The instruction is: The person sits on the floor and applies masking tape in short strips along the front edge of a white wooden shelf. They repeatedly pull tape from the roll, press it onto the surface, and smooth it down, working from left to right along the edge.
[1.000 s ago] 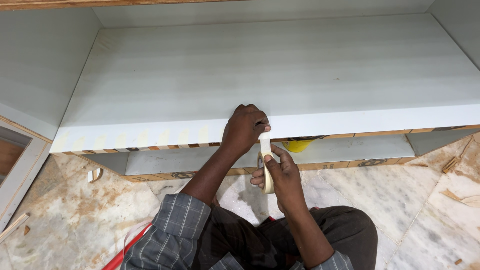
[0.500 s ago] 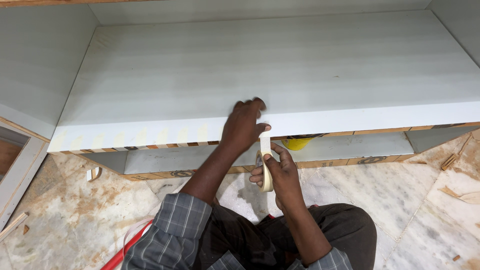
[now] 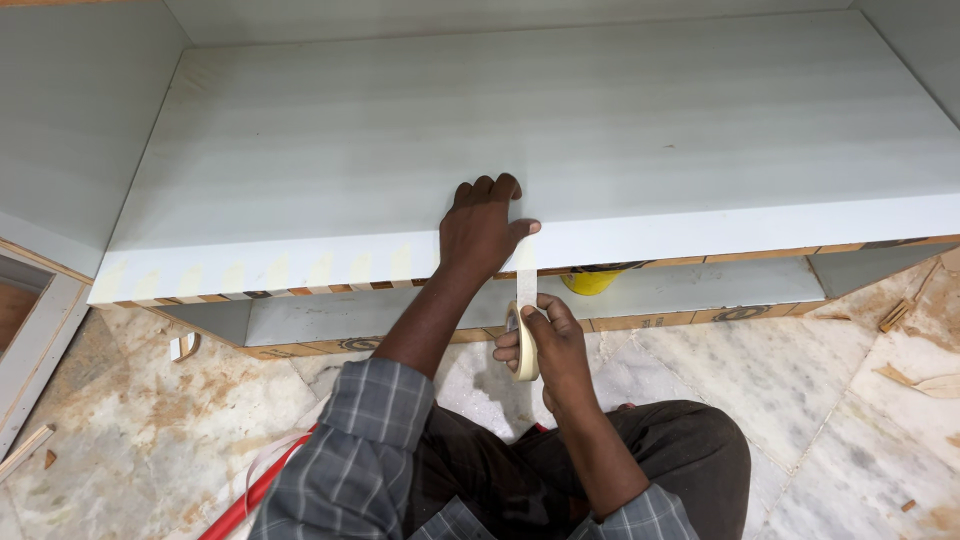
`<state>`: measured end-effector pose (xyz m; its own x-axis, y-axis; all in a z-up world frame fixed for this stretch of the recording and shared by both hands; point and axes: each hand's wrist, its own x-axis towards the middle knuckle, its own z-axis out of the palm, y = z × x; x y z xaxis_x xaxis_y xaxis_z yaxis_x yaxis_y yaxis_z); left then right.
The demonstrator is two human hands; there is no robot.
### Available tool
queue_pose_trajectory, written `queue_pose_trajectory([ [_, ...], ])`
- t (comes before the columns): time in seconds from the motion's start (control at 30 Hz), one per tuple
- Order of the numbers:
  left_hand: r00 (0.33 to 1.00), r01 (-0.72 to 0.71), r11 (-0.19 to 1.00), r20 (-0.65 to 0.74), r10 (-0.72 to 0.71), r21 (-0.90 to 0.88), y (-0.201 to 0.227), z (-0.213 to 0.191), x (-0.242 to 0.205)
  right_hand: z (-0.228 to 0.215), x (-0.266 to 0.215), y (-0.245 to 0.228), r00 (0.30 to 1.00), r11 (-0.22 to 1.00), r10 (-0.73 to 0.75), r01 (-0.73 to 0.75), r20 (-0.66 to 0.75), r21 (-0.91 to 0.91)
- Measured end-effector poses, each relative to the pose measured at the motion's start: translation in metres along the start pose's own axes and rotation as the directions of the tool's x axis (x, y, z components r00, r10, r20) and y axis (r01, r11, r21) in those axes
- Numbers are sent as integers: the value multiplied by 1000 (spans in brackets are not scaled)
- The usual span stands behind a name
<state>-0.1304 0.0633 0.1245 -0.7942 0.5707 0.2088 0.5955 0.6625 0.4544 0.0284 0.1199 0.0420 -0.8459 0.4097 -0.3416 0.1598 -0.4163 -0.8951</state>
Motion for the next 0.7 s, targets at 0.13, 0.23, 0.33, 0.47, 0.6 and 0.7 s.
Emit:
queue_pose_trajectory([
  [0.13,991,-119,986,47,125,-115,-9,-9,-19,-1,0,11,1000,999,-12,12,6,35],
  [0.23,954,-299,953,-3,299,-46,-13,-4,-41,-3,5,17,1000,997,18,-18,-2,73],
  [0.33,962,-273,962,8,273,9,-16,5,-53,-4,9,23,1000,992,26,-27,12,123],
  [0.47,939,-340,940,59,338,26,-23,8,-57,-4,13,26,1000,992,31,-31,6,121],
  [0.6,930,-368,925,50,364,93,-28,11,-57,-5,16,27,997,991,78,-76,-12,113],
  [0.7,926,-376,918,21,377,129,-29,14,-59,-6,15,27,998,992,57,-56,1,117],
])
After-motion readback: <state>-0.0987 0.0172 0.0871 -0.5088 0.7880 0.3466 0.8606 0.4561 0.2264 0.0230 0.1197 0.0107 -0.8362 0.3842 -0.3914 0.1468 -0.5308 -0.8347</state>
